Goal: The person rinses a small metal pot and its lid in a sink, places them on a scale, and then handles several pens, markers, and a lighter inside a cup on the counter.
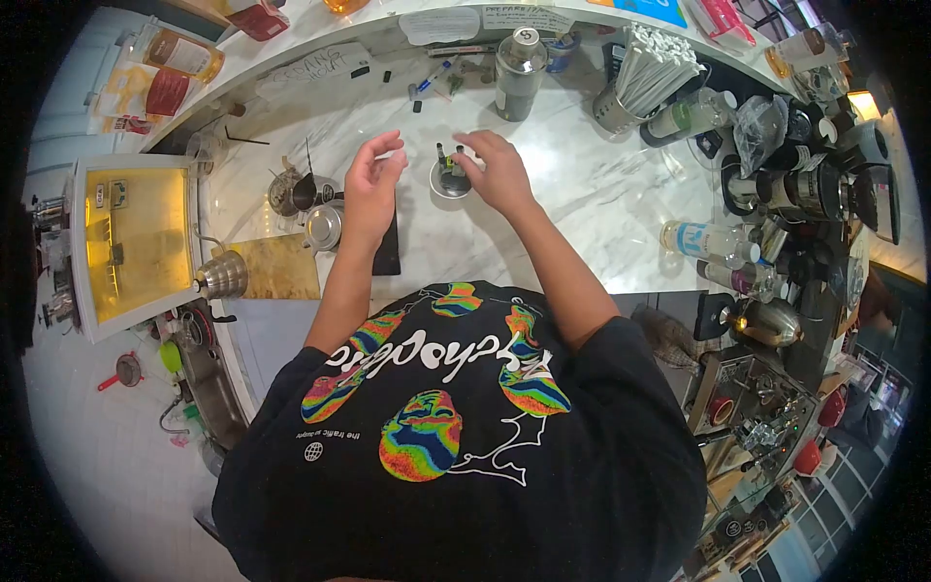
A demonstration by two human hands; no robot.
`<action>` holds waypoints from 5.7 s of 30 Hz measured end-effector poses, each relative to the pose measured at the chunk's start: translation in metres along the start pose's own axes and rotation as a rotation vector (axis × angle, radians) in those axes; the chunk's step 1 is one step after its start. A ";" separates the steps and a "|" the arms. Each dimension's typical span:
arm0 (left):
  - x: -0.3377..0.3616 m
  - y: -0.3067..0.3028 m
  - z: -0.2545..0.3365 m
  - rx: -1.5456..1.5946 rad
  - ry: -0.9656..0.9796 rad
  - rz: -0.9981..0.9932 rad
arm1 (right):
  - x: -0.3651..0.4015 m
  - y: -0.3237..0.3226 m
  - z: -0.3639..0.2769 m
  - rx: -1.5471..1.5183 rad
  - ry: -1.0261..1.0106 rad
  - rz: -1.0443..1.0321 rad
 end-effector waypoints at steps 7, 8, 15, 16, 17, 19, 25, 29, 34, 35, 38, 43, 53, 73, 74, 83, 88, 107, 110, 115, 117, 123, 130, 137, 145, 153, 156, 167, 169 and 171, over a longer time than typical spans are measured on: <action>-0.064 -0.015 -0.101 0.170 -0.258 0.269 | 0.051 0.003 0.049 -0.213 0.261 0.121; -0.076 -0.016 -0.117 0.170 -0.264 0.269 | 0.061 0.004 0.057 -0.211 0.298 0.132; -0.149 -0.041 -0.164 -0.290 -0.200 0.421 | 0.110 0.010 0.089 -0.232 0.439 0.045; -0.157 -0.040 -0.158 -0.478 -0.169 0.403 | 0.113 0.010 0.092 -0.231 0.451 0.035; -0.164 -0.042 -0.159 -0.479 -0.175 0.402 | 0.115 0.009 0.095 -0.231 0.455 0.031; -0.179 -0.035 -0.146 -0.670 -0.059 0.350 | 0.117 0.011 0.107 -0.241 0.508 0.014; -0.210 -0.025 -0.140 -0.991 0.102 0.337 | 0.089 0.016 0.128 -0.283 0.501 0.019; -0.222 -0.033 -0.159 -0.899 0.015 0.281 | 0.068 0.019 0.140 -0.289 0.518 -0.002; -0.222 -0.035 -0.163 -0.865 -0.069 0.222 | 0.056 0.017 0.147 -0.246 0.537 -0.025; -0.219 -0.035 -0.164 -0.865 -0.074 0.222 | 0.054 0.017 0.146 -0.259 0.547 -0.022; -0.214 -0.036 -0.166 -0.897 -0.008 0.233 | 0.046 0.026 0.147 -0.310 0.491 -0.006; -0.181 -0.047 -0.138 -0.492 -0.114 0.494 | 0.028 0.033 0.133 -0.306 0.412 -0.035; -0.073 -0.048 -0.084 0.295 -0.104 0.522 | -0.072 0.081 0.089 -0.383 0.139 -0.371; -0.002 -0.046 -0.037 0.381 -0.098 0.457 | -0.177 0.155 0.083 0.692 0.153 -0.245; 0.000 -0.046 -0.040 0.385 -0.111 0.449 | -0.174 0.154 0.085 0.691 0.155 -0.244; 0.013 -0.064 -0.038 0.418 -0.084 0.398 | -0.121 0.088 0.086 0.137 0.285 -0.160; 0.016 -0.053 -0.022 0.463 -0.079 0.331 | -0.056 0.023 0.049 -0.627 0.562 -0.210; 0.062 -0.016 0.029 0.668 0.004 0.059 | 0.088 -0.104 -0.104 -0.667 0.255 -0.087; 0.074 -0.007 0.034 0.657 0.006 0.025 | 0.096 -0.106 -0.118 -0.574 0.220 -0.076; 0.087 0.004 0.044 0.572 0.034 0.008 | 0.104 -0.113 -0.126 -0.520 0.196 -0.050; 0.090 0.006 0.045 0.573 0.049 0.010 | 0.107 -0.118 -0.129 -0.493 0.182 -0.050; 0.096 0.022 0.049 0.440 0.030 -0.055 | 0.116 -0.126 -0.132 -0.435 0.203 -0.016; 0.103 0.031 0.040 0.421 0.109 -0.067 | 0.125 -0.123 -0.126 -0.380 0.262 0.036; 0.113 0.036 0.037 0.385 0.198 -0.046 | 0.136 -0.113 -0.118 -0.512 0.393 0.075; 0.110 0.030 0.030 0.407 0.224 -0.015 | 0.136 -0.091 -0.114 -0.573 0.427 0.080; 0.094 0.020 0.030 0.399 0.163 -0.092 | 0.124 -0.076 -0.116 -0.372 0.305 -0.020; 0.093 0.018 0.029 0.436 0.118 -0.036 | 0.120 -0.083 -0.127 -0.276 0.220 0.081; 0.086 0.014 0.002 0.403 0.030 0.003 | 0.118 -0.058 -0.103 -0.456 0.448 -0.126; 0.082 0.010 0.002 0.409 0.024 0.008 | 0.112 -0.052 -0.101 -0.491 0.453 -0.134; 0.078 0.006 0.000 0.413 0.016 0.011 | 0.109 -0.041 -0.096 -0.508 0.473 -0.187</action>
Point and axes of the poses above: each hand's wrist, its own x-axis away from the middle knuckle, its own y-axis out of the palm, z = x × y, the point moved 9 cm from there along -x, towards the middle knuckle, and after that the axes turned 12 degrees about x, right-handed, at the moved point
